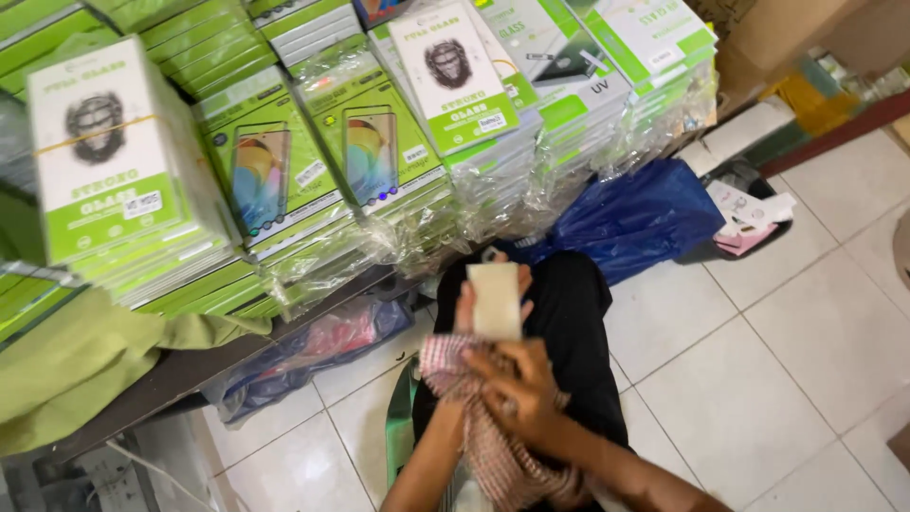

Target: Wiping down and organizing stacks of screen protector packages in a stockroom.

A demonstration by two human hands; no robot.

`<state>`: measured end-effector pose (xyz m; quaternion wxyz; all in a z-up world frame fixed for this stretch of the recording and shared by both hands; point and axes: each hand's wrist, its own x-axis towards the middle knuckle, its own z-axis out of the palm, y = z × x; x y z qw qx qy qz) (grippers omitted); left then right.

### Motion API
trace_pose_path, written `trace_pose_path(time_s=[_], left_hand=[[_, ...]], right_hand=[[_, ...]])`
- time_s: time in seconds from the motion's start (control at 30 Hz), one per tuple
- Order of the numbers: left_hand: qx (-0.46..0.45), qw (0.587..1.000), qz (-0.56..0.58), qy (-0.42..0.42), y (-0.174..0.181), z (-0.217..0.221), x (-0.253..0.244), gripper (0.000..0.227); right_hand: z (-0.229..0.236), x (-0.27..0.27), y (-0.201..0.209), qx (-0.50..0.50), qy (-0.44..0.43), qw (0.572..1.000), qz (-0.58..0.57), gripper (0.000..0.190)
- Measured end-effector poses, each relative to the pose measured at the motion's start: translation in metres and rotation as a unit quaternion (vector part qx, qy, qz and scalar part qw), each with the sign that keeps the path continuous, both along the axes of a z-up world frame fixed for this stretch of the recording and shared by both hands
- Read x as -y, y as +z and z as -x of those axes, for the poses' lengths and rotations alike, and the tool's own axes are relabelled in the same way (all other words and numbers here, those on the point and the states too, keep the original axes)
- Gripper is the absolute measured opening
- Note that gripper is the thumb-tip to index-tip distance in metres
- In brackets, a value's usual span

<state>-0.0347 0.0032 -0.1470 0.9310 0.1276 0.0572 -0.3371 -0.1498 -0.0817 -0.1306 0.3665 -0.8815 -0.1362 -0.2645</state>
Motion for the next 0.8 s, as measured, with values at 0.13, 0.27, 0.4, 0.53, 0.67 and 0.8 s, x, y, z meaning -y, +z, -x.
trace_pose_path(time_s=[0.13, 0.27, 0.4, 0.53, 0.67, 0.8], left_hand=[[-0.030, 0.998, -0.051, -0.016, -0.040, 0.064, 0.008, 0.069], [-0.023, 0.988, -0.151, -0.034, 0.006, 0.053, 0.009, 0.067], [0.064, 0.992, -0.107, 0.018, 0.030, 0.038, 0.000, 0.065], [0.158, 0.966, -0.206, 0.016, 0.036, 0.068, 0.019, 0.067], [0.290, 0.903, -0.318, 0.009, 0.053, 0.081, 0.041, 0.070], [0.389, 0.816, -0.410, 0.118, 0.086, 0.070, 0.041, 0.072]], right_hand=[[-0.053, 0.011, -0.008, 0.057, -0.091, 0.986, -0.125, 0.015], [-0.038, 0.009, -0.067, -0.066, -0.124, 0.881, -0.452, 0.030], [0.017, 0.014, -0.147, -0.168, -0.060, 0.893, -0.413, 0.040], [-0.002, 0.018, -0.030, 0.080, -0.054, 0.989, -0.111, 0.033], [-0.008, 0.075, -0.086, -0.046, -0.058, 0.810, -0.582, 0.035], [0.037, 0.087, -0.131, -0.165, 0.047, 0.655, -0.736, 0.049]])
